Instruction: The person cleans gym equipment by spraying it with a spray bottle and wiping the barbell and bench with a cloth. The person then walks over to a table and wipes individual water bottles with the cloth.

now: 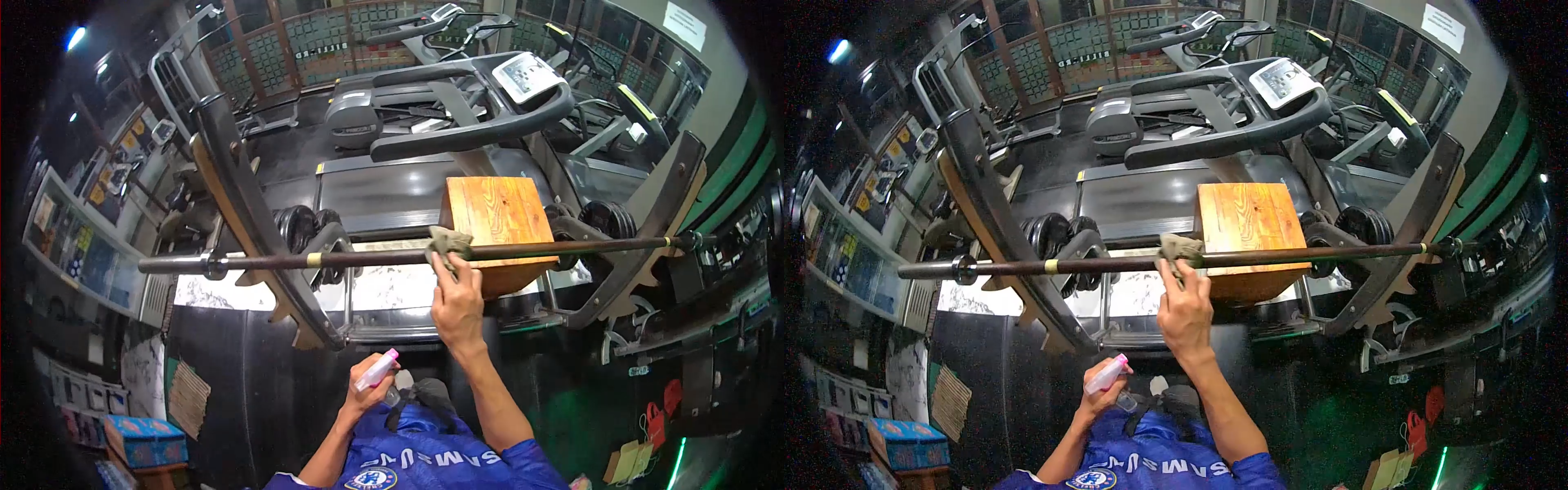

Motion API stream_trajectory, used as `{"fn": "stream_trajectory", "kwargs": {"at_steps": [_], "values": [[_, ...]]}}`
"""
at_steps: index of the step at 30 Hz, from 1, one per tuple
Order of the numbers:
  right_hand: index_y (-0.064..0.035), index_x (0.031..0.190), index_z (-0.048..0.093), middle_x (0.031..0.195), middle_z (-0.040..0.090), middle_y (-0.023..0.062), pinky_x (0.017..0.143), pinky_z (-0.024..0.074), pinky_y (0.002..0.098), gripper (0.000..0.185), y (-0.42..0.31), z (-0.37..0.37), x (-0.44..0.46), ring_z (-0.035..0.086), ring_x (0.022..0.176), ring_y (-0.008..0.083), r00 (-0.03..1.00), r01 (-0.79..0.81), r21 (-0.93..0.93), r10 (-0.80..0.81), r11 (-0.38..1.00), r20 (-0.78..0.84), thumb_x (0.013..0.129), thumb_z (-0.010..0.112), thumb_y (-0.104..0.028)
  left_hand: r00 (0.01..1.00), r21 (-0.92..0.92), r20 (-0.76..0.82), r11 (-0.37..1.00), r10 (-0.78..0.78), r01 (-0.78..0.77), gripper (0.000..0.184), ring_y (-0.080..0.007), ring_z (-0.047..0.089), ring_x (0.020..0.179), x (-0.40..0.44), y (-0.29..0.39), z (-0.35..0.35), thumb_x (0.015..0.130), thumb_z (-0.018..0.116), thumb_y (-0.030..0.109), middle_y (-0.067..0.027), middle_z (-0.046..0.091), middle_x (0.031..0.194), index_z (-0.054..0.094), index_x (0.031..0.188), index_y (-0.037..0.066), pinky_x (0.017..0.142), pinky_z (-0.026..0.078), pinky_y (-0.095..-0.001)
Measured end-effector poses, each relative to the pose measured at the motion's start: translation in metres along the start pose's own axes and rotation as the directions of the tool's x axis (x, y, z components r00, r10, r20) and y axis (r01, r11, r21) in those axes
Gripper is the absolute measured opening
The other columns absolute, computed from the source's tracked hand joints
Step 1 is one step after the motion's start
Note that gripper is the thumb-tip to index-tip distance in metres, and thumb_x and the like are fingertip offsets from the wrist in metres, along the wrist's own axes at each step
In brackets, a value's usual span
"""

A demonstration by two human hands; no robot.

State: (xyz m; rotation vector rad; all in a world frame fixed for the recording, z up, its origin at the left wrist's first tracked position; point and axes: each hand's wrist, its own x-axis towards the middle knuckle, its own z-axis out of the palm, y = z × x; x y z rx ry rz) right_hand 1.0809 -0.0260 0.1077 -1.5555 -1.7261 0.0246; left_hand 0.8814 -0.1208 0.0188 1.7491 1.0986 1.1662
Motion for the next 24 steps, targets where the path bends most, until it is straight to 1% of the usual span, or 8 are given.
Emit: {"fn": "stream_trajectory", "kwargs": {"at_steps": [7, 11, 12, 15, 16, 19, 22, 24], "values": [[-0.0140, 0.108, 0.074, 0.120, 0.059, 0.0056, 0.078, 0.0511, 0.0358, 0.026, 0.070, -0.011, -0.008, 0.056, 0.094, 0.0222, 0.921, 0.260, -0.452, -0.359, 0.853, -0.149, 0.087, 0.061, -0.004, 0.977, -0.168, -0.010, 0.964, -0.212, 0.207, 0.024, -0.0111, 0.063, 0.072, -0.056, -0.005, -0.019, 0.084, 0.060, -0.006, -0.0086, 0.066, 0.094, 0.061, 0.108, -0.005, 0.064, 0.057, -0.0265], [-0.0101, 0.124, 0.066, 0.130, 0.051, 0.0166, 0.090, 0.0499, 0.0428, 0.038, 0.133, -0.060, -0.024, 0.054, 0.109, 0.0344, 0.968, -0.072, -0.452, -0.048, 0.889, -0.247, 0.088, 0.058, -0.004, 0.963, -0.203, -0.025, 0.945, -0.267, 0.256, 0.024, -0.0122, 0.064, 0.072, -0.098, 0.001, -0.019, 0.086, 0.061, -0.004, -0.0093, 0.066, 0.097, 0.061, 0.110, -0.004, 0.064, 0.057, -0.0266], [-0.0066, 0.125, 0.065, 0.131, 0.049, 0.0181, 0.096, 0.0476, 0.0435, 0.038, 0.134, -0.069, -0.033, 0.051, 0.116, 0.0374, 0.953, -0.237, -0.269, 0.170, 0.933, -0.250, 0.088, 0.056, -0.002, 0.964, -0.191, -0.008, 0.947, -0.264, 0.258, 0.024, -0.0128, 0.064, 0.071, -0.110, -0.001, -0.018, 0.087, 0.061, -0.003, -0.0095, 0.066, 0.097, 0.061, 0.111, -0.003, 0.064, 0.057, -0.0269], [0.0015, 0.123, 0.062, 0.120, 0.059, 0.0156, 0.095, 0.0466, 0.0409, 0.034, 0.183, -0.049, -0.093, 0.058, 0.110, 0.0277, 0.931, -0.321, 0.064, 0.328, 0.945, -0.163, 0.091, 0.051, -0.003, 0.955, -0.196, 0.040, 0.935, -0.294, 0.296, 0.026, -0.0146, 0.065, 0.073, -0.137, 0.005, -0.014, 0.090, 0.062, 0.001, -0.0100, 0.065, 0.098, 0.059, 0.115, -0.003, 0.066, 0.056, -0.0278], [0.0014, 0.121, 0.063, 0.116, 0.062, 0.0138, 0.094, 0.0470, 0.0394, 0.032, 0.185, -0.046, -0.119, 0.060, 0.107, 0.0258, 0.900, -0.413, 0.247, 0.434, 0.876, -0.035, 0.092, 0.050, -0.005, 0.948, -0.209, 0.063, 0.925, -0.312, 0.318, 0.027, -0.0152, 0.065, 0.073, -0.147, 0.008, -0.010, 0.091, 0.062, 0.002, -0.0102, 0.065, 0.098, 0.059, 0.117, -0.002, 0.067, 0.056, -0.0281], [-0.0023, 0.119, 0.062, 0.115, 0.064, 0.0104, 0.095, 0.0472, 0.0364, 0.031, 0.159, -0.018, -0.225, 0.061, 0.106, 0.0247, 0.641, -0.619, 0.774, 0.657, 0.136, 0.397, 0.093, 0.051, -0.013, 0.931, -0.313, 0.072, 0.878, -0.358, 0.362, 0.026, -0.0157, 0.069, 0.080, -0.172, 0.002, 0.003, 0.093, 0.064, 0.009, -0.0097, 0.067, 0.099, 0.059, 0.116, -0.002, 0.070, 0.055, -0.0273], [-0.0016, 0.130, 0.054, 0.126, 0.060, 0.0130, 0.098, 0.0476, 0.0408, 0.039, 0.150, 0.009, -0.348, 0.059, 0.113, 0.0272, 0.384, -0.542, 0.732, 0.653, -0.414, 0.653, 0.094, 0.048, -0.018, 0.926, -0.364, 0.084, 0.854, -0.368, 0.372, 0.030, -0.0170, 0.070, 0.084, -0.186, 0.006, 0.014, 0.093, 0.065, 0.013, -0.0104, 0.068, 0.102, 0.058, 0.117, -0.003, 0.074, 0.056, -0.0285], [-0.0020, 0.132, 0.052, 0.125, 0.060, 0.0126, 0.098, 0.0481, 0.0428, 0.042, 0.133, 0.006, -0.417, 0.059, 0.113, 0.0281, 0.294, -0.478, 0.660, 0.603, -0.579, 0.742, 0.094, 0.048, -0.019, 0.926, -0.391, 0.102, 0.841, -0.363, 0.373, 0.030, -0.0175, 0.070, 0.084, -0.197, 0.003, 0.020, 0.093, 0.065, 0.013, -0.0106, 0.068, 0.103, 0.058, 0.118, -0.003, 0.074, 0.057, -0.0291]]}}
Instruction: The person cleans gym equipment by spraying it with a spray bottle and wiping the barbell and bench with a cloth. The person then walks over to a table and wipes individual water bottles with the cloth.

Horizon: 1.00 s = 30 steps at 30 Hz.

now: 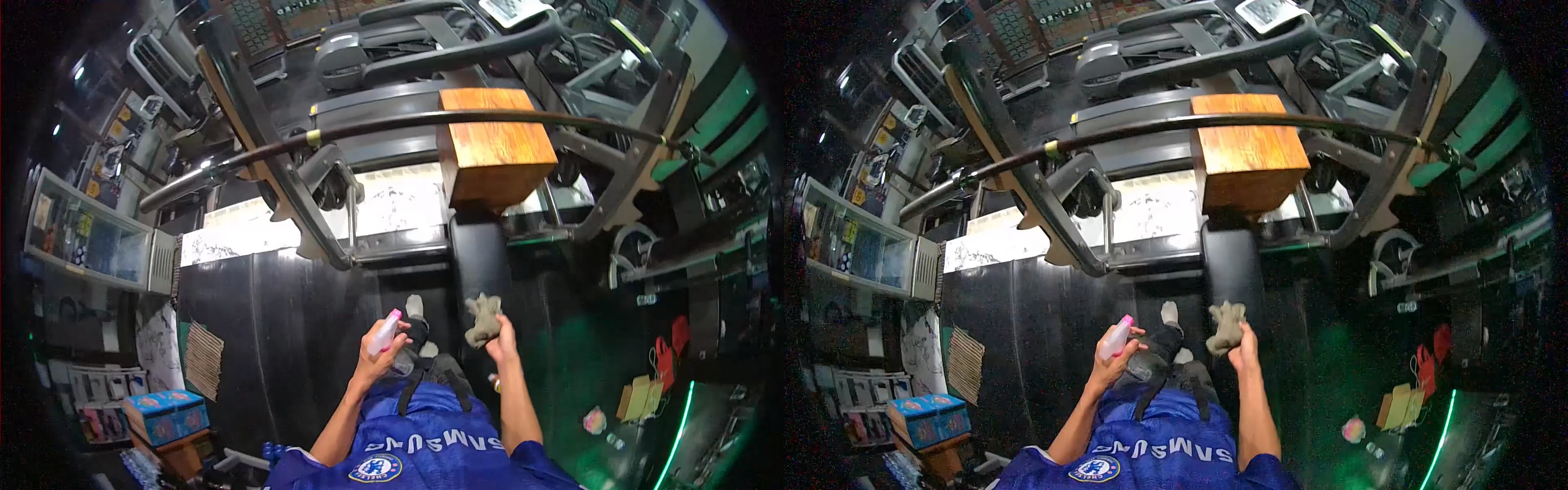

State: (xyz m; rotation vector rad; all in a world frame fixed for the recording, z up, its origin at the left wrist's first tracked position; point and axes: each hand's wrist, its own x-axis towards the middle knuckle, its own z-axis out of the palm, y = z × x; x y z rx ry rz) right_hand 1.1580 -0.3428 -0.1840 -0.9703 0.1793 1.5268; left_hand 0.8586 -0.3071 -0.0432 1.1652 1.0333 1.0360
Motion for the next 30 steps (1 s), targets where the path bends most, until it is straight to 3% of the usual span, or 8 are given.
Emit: {"fn": "stream_trajectory", "kwargs": {"at_steps": [4, 7, 11, 16, 19, 21, 26, 30], "values": [[-0.0062, 0.114, 0.061, 0.111, 0.063, 0.0075, 0.094, 0.0474, 0.0370, 0.022, 0.048, -0.053, -0.053, 0.060, 0.104, 0.0197, 0.955, 0.183, -0.426, -0.264, 0.886, -0.137, 0.096, 0.052, -0.014, 0.994, 0.046, 0.066, 0.995, -0.089, 0.086, 0.029, -0.0155, 0.069, 0.079, -0.015, -0.009, 0.002, 0.093, 0.065, 0.012, -0.0097, 0.068, 0.101, 0.059, 0.117, -0.002, 0.070, 0.057, -0.0274], [-0.0014, 0.102, 0.064, 0.114, 0.066, 0.0082, 0.098, 0.0442, 0.0345, 0.013, 0.057, -0.057, -0.082, 0.059, 0.112, 0.0207, 0.894, 0.102, -0.827, -0.415, 0.553, -0.167, 0.093, 0.060, -0.010, 0.986, 0.013, 0.098, 0.991, -0.132, 0.132, 0.024, -0.0138, 0.068, 0.075, -0.021, -0.021, 0.004, 0.094, 0.063, 0.011, -0.0089, 0.068, 0.099, 0.060, 0.114, -0.002, 0.067, 0.057, -0.0267], [0.0032, 0.107, 0.064, 0.139, 0.056, 0.0120, 0.108, 0.0375, 0.0398, 0.019, 0.047, -0.032, -0.114, 0.046, 0.134, 0.0341, 0.767, 0.330, -0.937, -0.546, -0.117, 0.338, 0.090, 0.061, -0.005, 0.982, -0.002, 0.095, 0.986, -0.164, 0.165, 0.021, -0.0123, 0.067, 0.071, -0.019, -0.031, 0.004, 0.094, 0.062, 0.010, -0.0084, 0.068, 0.098, 0.060, 0.111, -0.002, 0.065, 0.056, -0.0258], [-0.0029, 0.115, 0.064, 0.126, 0.062, 0.0151, 0.107, 0.0385, 0.0436, 0.022, 0.042, -0.007, -0.118, 0.054, 0.123, 0.0302, 0.756, 0.419, -0.843, -0.644, 0.337, 0.118, 0.099, 0.055, -0.014, 0.975, -0.025, 0.115, 0.981, -0.189, 0.193, 0.019, -0.0123, 0.066, 0.067, -0.011, -0.049, -0.003, 0.094, 0.061, 0.009, -0.0079, 0.068, 0.096, 0.060, 0.109, -0.002, 0.062, 0.055, -0.0257], [-0.0054, 0.132, 0.052, 0.120, 0.060, 0.0103, 0.094, 0.0492, 0.0394, 0.032, 0.047, 0.006, -0.101, 0.059, 0.109, 0.0238, 0.751, 0.539, -0.395, -0.637, 0.744, -0.175, 0.104, 0.046, -0.021, 0.969, -0.005, 0.139, 0.979, -0.203, 0.206, 0.021, -0.0132, 0.065, 0.077, -0.002, -0.066, -0.009, 0.094, 0.062, 0.009, -0.0093, 0.066, 0.099, 0.058, 0.112, -0.001, 0.065, 0.059, -0.0302], [-0.0093, 0.130, 0.053, 0.123, 0.059, 0.0101, 0.094, 0.0512, 0.0412, 0.043, 0.041, 0.027, -0.102, 0.060, 0.109, 0.0269, 0.900, 0.369, 0.051, -0.343, 0.928, -0.271, 0.101, 0.047, -0.041, 0.977, -0.067, 0.100, 0.979, -0.187, 0.194, 0.019, -0.0123, 0.065, 0.069, 0.008, -0.073, -0.008, 0.094, 0.062, 0.008, -0.0072, 0.066, 0.092, 0.060, 0.109, -0.001, 0.060, 0.056, -0.0271], [-0.0115, 0.126, 0.060, 0.124, 0.063, 0.0114, 0.092, 0.0544, 0.0430, 0.058, 0.035, 0.038, -0.078, 0.062, 0.111, 0.0299, 0.986, -0.162, 0.655, 0.098, 0.738, 0.133, 0.088, 0.060, -0.055, 0.960, -0.134, 0.033, 0.950, -0.279, 0.281, 0.027, -0.0110, 0.062, 0.061, 0.038, -0.097, 0.004, 0.092, 0.065, 0.010, -0.0036, 0.064, 0.085, 0.061, 0.116, -0.003, 0.057, 0.053, -0.0252], [-0.0135, 0.136, 0.051, 0.134, 0.055, 0.0109, 0.105, 0.0414, 0.0611, 0.059, 0.026, 0.042, -0.059, 0.055, 0.119, 0.0360, 0.997, -0.024, 0.520, -0.017, 0.854, 0.075, 0.091, 0.058, -0.051, 0.973, -0.120, 0.053, 0.966, -0.224, 0.229, 0.028, -0.0100, 0.062, 0.064, 0.064, -0.135, 0.014, 0.093, 0.065, 0.010, -0.0039, 0.064, 0.087, 0.061, 0.118, -0.002, 0.058, 0.055, -0.0261]]}}
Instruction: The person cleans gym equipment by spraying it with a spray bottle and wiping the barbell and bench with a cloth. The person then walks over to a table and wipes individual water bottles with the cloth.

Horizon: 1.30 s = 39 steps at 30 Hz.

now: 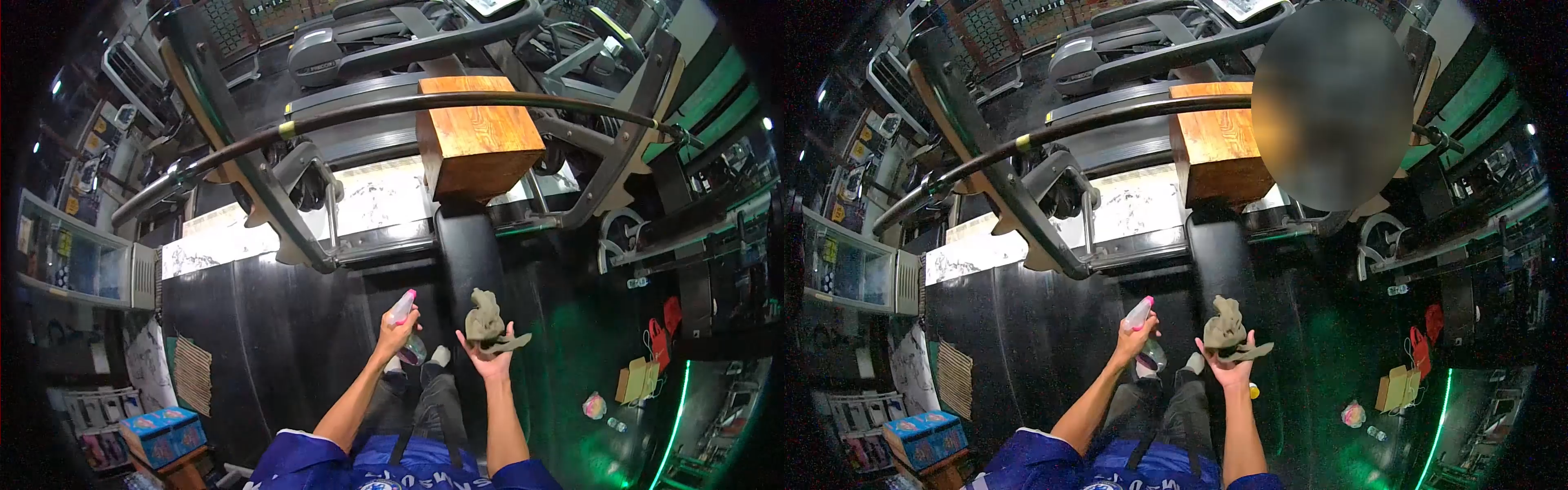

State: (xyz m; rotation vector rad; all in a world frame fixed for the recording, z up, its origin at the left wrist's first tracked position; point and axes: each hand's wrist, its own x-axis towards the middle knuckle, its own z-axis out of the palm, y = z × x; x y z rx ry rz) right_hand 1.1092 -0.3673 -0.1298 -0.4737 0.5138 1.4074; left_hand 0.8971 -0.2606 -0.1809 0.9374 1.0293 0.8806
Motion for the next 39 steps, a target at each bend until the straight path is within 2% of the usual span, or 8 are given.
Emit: {"fn": "stream_trajectory", "kwargs": {"at_steps": [10, 18, 19, 23, 29, 33, 37, 39], "values": [[-0.0076, 0.122, 0.059, 0.120, 0.065, 0.0105, 0.106, 0.0434, 0.0566, 0.035, -0.102, -0.082, 0.084, 0.061, 0.113, 0.0281, 0.989, -0.144, -0.240, 0.130, 0.960, -0.073, 0.088, 0.054, -0.006, 0.992, 0.059, 0.009, 0.990, -0.127, 0.126, 0.020, -0.0125, 0.065, 0.066, 0.055, -0.069, 0.045, 0.094, 0.063, 0.013, -0.0059, 0.067, 0.090, 0.062, 0.109, 0.000, 0.060, 0.057, -0.0278], [-0.0034, 0.143, 0.039, 0.137, 0.049, 0.0133, 0.105, 0.0439, 0.0400, 0.053, -0.198, -0.163, 0.183, 0.051, 0.124, 0.0257, 0.994, 0.090, -0.827, -0.108, 0.556, 0.035, 0.092, 0.052, -0.010, 0.974, 0.719, 0.194, 0.659, 0.113, -0.220, 0.019, -0.0313, 0.067, 0.067, 0.117, -0.136, 0.059, 0.089, 0.067, 0.022, -0.0121, 0.065, 0.071, 0.062, 0.091, 0.004, 0.062, 0.052, -0.0365], [0.0001, 0.142, 0.038, 0.138, 0.048, 0.0150, 0.106, 0.0429, 0.0402, 0.052, -0.205, -0.151, 0.194, 0.050, 0.125, 0.0266, 0.969, 0.215, -0.859, 0.008, 0.464, 0.246, 0.092, 0.051, -0.010, 0.951, 0.734, 0.241, 0.604, 0.195, -0.310, 0.017, -0.0276, 0.067, 0.066, 0.132, -0.141, 0.060, 0.089, 0.067, 0.020, -0.0101, 0.065, 0.071, 0.062, 0.092, 0.004, 0.062, 0.052, -0.0346], [0.0001, 0.139, 0.042, 0.132, 0.054, 0.0143, 0.105, 0.0447, 0.0390, 0.046, -0.215, -0.133, 0.226, 0.055, 0.121, 0.0258, 0.981, 0.166, -0.841, 0.000, 0.514, 0.193, 0.095, 0.044, -0.014, 0.995, 0.376, 0.089, 0.923, 0.047, -0.077, 0.018, -0.0084, 0.061, 0.074, 0.191, -0.175, 0.058, 0.094, 0.065, 0.017, -0.0001, 0.062, 0.083, 0.063, 0.101, 0.002, 0.062, 0.054, -0.0266], [-0.0008, 0.134, 0.049, 0.130, 0.059, 0.0127, 0.101, 0.0474, 0.0396, 0.045, -0.240, -0.171, 0.276, 0.057, 0.121, 0.0260, 0.999, 0.031, -0.642, -0.048, 0.766, -0.010, 0.099, 0.037, -0.026, 0.990, 0.358, -0.101, 0.932, 0.095, -0.053, 0.030, -0.0096, 0.058, 0.058, 0.267, -0.187, 0.081, 0.093, 0.065, 0.020, -0.0041, 0.063, 0.077, 0.064, 0.117, 0.001, 0.050, 0.051, -0.0262], [-0.0080, 0.132, 0.051, 0.134, 0.054, 0.0132, 0.105, 0.0375, 0.0686, 0.047, -0.232, -0.152, 0.298, 0.053, 0.123, 0.0344, 0.983, 0.138, -0.515, -0.054, 0.846, 0.175, 0.101, 0.034, -0.039, 0.960, 0.531, -0.153, 0.839, 0.236, -0.122, 0.020, -0.0132, 0.057, 0.056, 0.305, -0.198, 0.092, 0.089, 0.068, 0.021, -0.0044, 0.061, 0.063, 0.067, 0.094, 0.002, 0.053, 0.045, -0.0310], [-0.0089, 0.127, 0.053, 0.127, 0.058, 0.0139, 0.091, 0.0497, 0.0678, 0.046, -0.255, -0.149, 0.340, 0.061, 0.110, 0.0363, 0.979, 0.189, -0.630, -0.192, 0.753, 0.065, 0.099, 0.039, -0.042, 0.967, 0.552, -0.038, 0.812, 0.253, -0.191, 0.021, -0.0247, 0.059, 0.056, 0.327, -0.212, 0.108, 0.086, 0.069, 0.022, -0.0157, 0.059, 0.063, 0.062, 0.084, 0.003, 0.056, 0.046, -0.0363], [-0.0073, 0.130, 0.050, 0.130, 0.056, 0.0121, 0.089, 0.0558, 0.0485, 0.045, -0.274, -0.153, 0.368, 0.059, 0.115, 0.0294, 0.957, 0.284, -0.653, -0.243, 0.702, 0.155, 0.100, 0.039, -0.038, 0.960, 0.637, 0.007, 0.739, 0.280, -0.220, 0.022, -0.0289, 0.060, 0.056, 0.330, -0.211, 0.120, 0.086, 0.069, 0.023, -0.0166, 0.060, 0.064, 0.061, 0.082, 0.002, 0.057, 0.047, -0.0375]]}}
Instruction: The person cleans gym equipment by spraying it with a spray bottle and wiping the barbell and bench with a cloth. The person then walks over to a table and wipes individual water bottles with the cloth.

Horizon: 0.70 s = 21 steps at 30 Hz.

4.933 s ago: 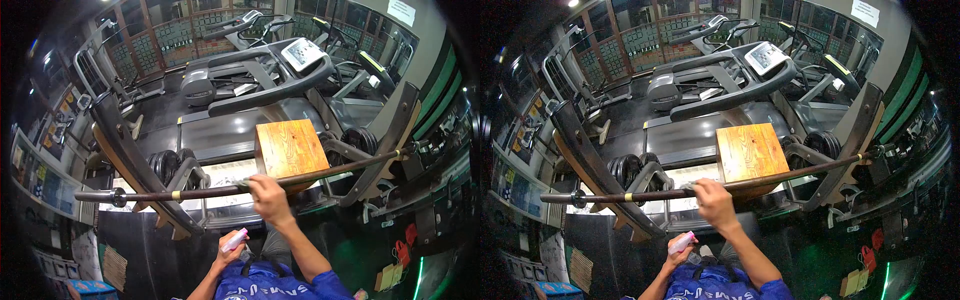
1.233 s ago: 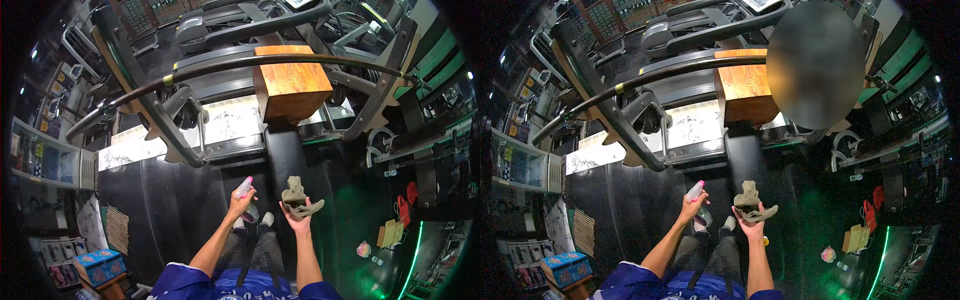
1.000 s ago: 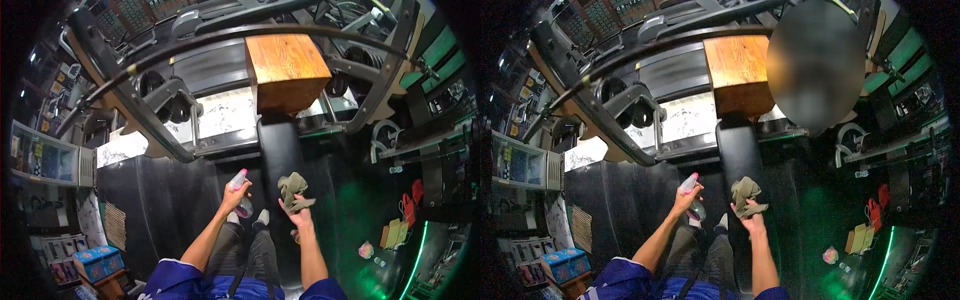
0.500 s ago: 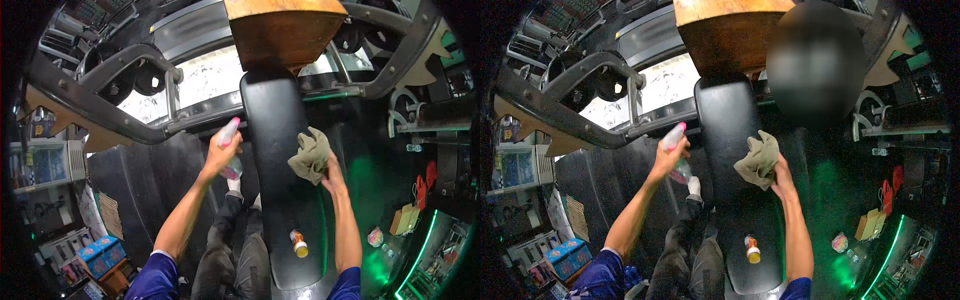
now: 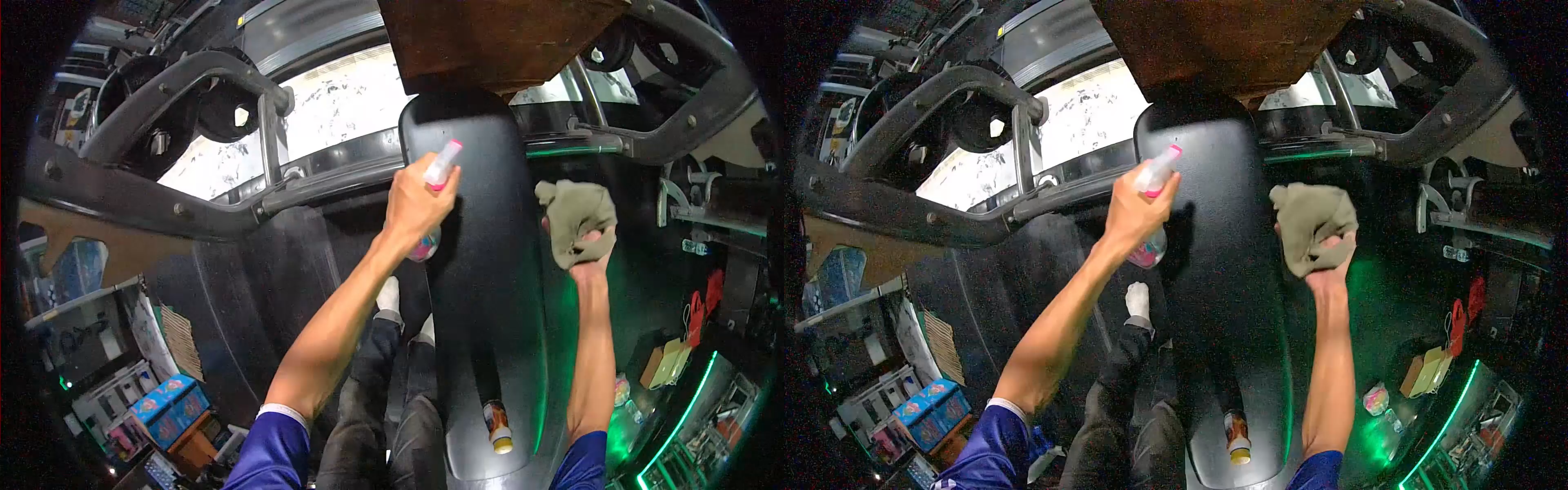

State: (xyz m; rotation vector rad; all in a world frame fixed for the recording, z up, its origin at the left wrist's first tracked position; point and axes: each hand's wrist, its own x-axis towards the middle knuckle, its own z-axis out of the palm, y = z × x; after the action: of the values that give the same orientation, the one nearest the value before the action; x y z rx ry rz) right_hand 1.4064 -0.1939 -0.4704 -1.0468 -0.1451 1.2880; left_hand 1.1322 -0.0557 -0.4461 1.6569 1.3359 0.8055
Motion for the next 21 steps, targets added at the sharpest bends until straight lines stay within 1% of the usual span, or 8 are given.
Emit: {"fn": "stream_trajectory", "kwargs": {"at_steps": [2, 6, 7, 9, 11, 13, 15, 21], "values": [[-0.0058, 0.133, 0.047, 0.131, 0.054, 0.0107, 0.088, 0.0556, 0.0361, 0.047, 0.003, -0.007, 0.033, 0.057, 0.117, 0.0256, 0.992, 0.111, -0.093, -0.116, 0.990, -0.058, 0.101, 0.039, -0.038, 1.000, 0.065, 0.004, 0.998, 0.013, -0.013, 0.022, -0.0294, 0.061, 0.056, -0.002, 0.003, 0.000, 0.086, 0.069, 0.022, -0.0168, 0.060, 0.064, 0.061, 0.082, 0.002, 0.057, 0.047, -0.0374], [-0.0036, 0.129, 0.048, 0.126, 0.056, 0.0106, 0.092, 0.0495, 0.0366, 0.038, 0.005, 0.029, 0.092, 0.059, 0.108, 0.0242, 0.938, 0.215, -0.349, -0.293, 0.912, -0.187, 0.098, 0.048, -0.024, 0.994, -0.058, 0.019, 0.992, -0.110, 0.111, 0.019, -0.0246, 0.058, 0.054, -0.022, -0.007, -0.007, 0.087, 0.068, 0.018, -0.0152, 0.058, 0.062, 0.061, 0.083, 0.001, 0.056, 0.046, -0.0353], [-0.0031, 0.127, 0.050, 0.122, 0.058, 0.0113, 0.089, 0.0503, 0.0379, 0.035, 0.010, 0.044, 0.110, 0.060, 0.103, 0.0244, 0.865, 0.383, -0.556, -0.497, 0.738, -0.063, 0.097, 0.051, -0.020, 0.988, -0.128, 0.030, 0.980, -0.151, 0.154, 0.018, -0.0227, 0.057, 0.053, -0.030, -0.012, -0.009, 0.087, 0.068, 0.018, -0.0144, 0.057, 0.061, 0.061, 0.083, 0.001, 0.055, 0.045, -0.0347], [-0.0014, 0.122, 0.053, 0.117, 0.061, 0.0150, 0.088, 0.0489, 0.0399, 0.032, 0.022, 0.071, 0.141, 0.061, 0.101, 0.0304, 0.730, 0.473, -0.829, -0.659, 0.299, 0.179, 0.094, 0.055, -0.016, 0.985, -0.189, 0.053, 0.967, -0.162, 0.169, 0.018, -0.0132, 0.047, 0.052, -0.052, -0.023, -0.013, 0.087, 0.068, 0.017, -0.0097, 0.052, 0.058, 0.061, 0.083, 0.002, 0.053, 0.042, -0.0325], [-0.0001, 0.118, 0.056, 0.118, 0.061, 0.0190, 0.092, 0.0468, 0.0424, 0.032, 0.038, 0.095, 0.173, 0.059, 0.107, 0.0374, 0.763, 0.327, -0.940, -0.613, 0.092, 0.205, 0.093, 0.057, -0.021, 0.962, -0.178, 0.103, 0.946, -0.255, 0.270, 0.016, -0.0121, 0.050, 0.052, -0.075, -0.025, -0.019, 0.088, 0.069, 0.016, -0.0082, 0.054, 0.058, 0.062, 0.083, 0.002, 0.052, 0.043, -0.0308], [-0.0031, 0.122, 0.058, 0.128, 0.057, 0.0218, 0.097, 0.0451, 0.0442, 0.040, 0.057, 0.118, 0.192, 0.055, 0.115, 0.0407, 0.835, 0.401, -0.914, -0.384, -0.069, 0.395, 0.091, 0.060, -0.029, 0.895, -0.238, 0.176, 0.865, -0.409, 0.442, 0.013, -0.0105, 0.057, 0.053, -0.092, -0.016, -0.031, 0.088, 0.068, 0.014, -0.0062, 0.057, 0.058, 0.064, 0.084, 0.002, 0.052, 0.045, -0.0291], [-0.0069, 0.127, 0.059, 0.132, 0.055, 0.0221, 0.099, 0.0447, 0.0462, 0.044, 0.084, 0.138, 0.181, 0.056, 0.116, 0.0395, 0.799, 0.314, -0.859, -0.376, -0.405, 0.470, 0.093, 0.057, -0.034, 0.921, -0.181, 0.157, 0.906, -0.357, 0.383, 0.009, -0.0116, 0.063, 0.058, -0.115, -0.040, -0.035, 0.089, 0.067, 0.011, -0.0054, 0.063, 0.063, 0.066, 0.088, 0.002, 0.054, 0.048, -0.0290], [-0.0076, 0.129, 0.059, 0.129, 0.056, 0.0252, 0.092, 0.0495, 0.0479, 0.040, 0.086, 0.141, 0.192, 0.059, 0.110, 0.0420, 0.832, 0.291, -0.921, -0.407, -0.260, 0.377, 0.095, 0.055, -0.029, 0.893, -0.230, 0.162, 0.864, -0.420, 0.448, 0.011, -0.0110, 0.065, 0.061, -0.151, -0.061, -0.044, 0.090, 0.067, 0.013, -0.0067, 0.067, 0.071, 0.067, 0.088, 0.003, 0.058, 0.050, -0.0276]]}}
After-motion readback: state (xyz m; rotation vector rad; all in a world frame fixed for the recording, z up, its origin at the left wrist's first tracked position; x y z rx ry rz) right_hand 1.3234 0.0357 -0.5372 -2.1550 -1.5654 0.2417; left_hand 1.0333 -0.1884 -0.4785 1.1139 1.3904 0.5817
